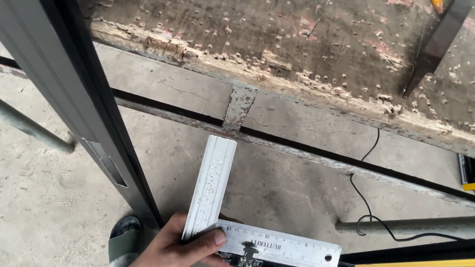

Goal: Using a try square to check the alignment and squareness of a metal frame corner on a workbench.

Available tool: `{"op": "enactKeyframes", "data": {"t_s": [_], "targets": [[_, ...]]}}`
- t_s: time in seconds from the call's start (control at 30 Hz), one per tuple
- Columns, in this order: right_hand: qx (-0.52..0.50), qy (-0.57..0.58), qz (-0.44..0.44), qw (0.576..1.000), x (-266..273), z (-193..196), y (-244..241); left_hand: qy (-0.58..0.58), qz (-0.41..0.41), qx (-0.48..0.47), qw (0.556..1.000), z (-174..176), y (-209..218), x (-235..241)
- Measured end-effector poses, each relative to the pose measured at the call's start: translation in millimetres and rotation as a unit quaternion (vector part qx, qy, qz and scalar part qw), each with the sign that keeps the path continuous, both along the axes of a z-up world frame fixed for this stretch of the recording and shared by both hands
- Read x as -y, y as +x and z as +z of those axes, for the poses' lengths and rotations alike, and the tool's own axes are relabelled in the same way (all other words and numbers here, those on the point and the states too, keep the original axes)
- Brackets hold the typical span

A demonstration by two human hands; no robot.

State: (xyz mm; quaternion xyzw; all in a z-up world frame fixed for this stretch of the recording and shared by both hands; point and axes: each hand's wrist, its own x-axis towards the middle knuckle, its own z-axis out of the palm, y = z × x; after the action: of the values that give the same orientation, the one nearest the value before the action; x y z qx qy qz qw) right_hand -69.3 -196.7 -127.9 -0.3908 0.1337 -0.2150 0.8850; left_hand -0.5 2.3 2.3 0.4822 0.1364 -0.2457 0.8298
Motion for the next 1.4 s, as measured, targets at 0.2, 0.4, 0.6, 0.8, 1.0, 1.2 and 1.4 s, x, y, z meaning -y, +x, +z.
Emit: {"op": "enactKeyframes", "data": {"t_s": [0.2,0.4,0.6,0.8,1.0,1.2,1.4], "targets": [[-0.143,-0.003,-0.078,0.987,-1.1,-5.3,-6.0,0.016,0.031,-0.034,0.999,-7.0,-0.8,2.3],[-0.084,-0.001,-0.038,0.996,1.8,-1.7,-3.9,0.008,0.001,-0.006,1.000,0.7,3.2,4.6],[-0.053,-0.003,-0.020,0.998,11.9,-21.5,-0.9,0.003,0.024,-0.008,1.000,-13.6,2.2,7.7],[0.052,-0.044,0.052,0.996,17.2,-4.5,0.6,-0.012,-0.009,0.044,0.999,2.0,1.4,5.8],[0.109,-0.061,0.122,0.985,6.3,31.8,16.8,-0.028,-0.017,0.061,0.998,-7.7,3.9,3.1],[0.138,-0.051,0.156,0.977,6.6,40.1,20.8,-0.035,0.017,0.056,0.998,-22.1,0.9,4.4],[0.145,-0.020,0.160,0.976,7.5,29.0,14.0,-0.038,0.003,0.062,0.997,-10.0,-2.8,3.3]]}}
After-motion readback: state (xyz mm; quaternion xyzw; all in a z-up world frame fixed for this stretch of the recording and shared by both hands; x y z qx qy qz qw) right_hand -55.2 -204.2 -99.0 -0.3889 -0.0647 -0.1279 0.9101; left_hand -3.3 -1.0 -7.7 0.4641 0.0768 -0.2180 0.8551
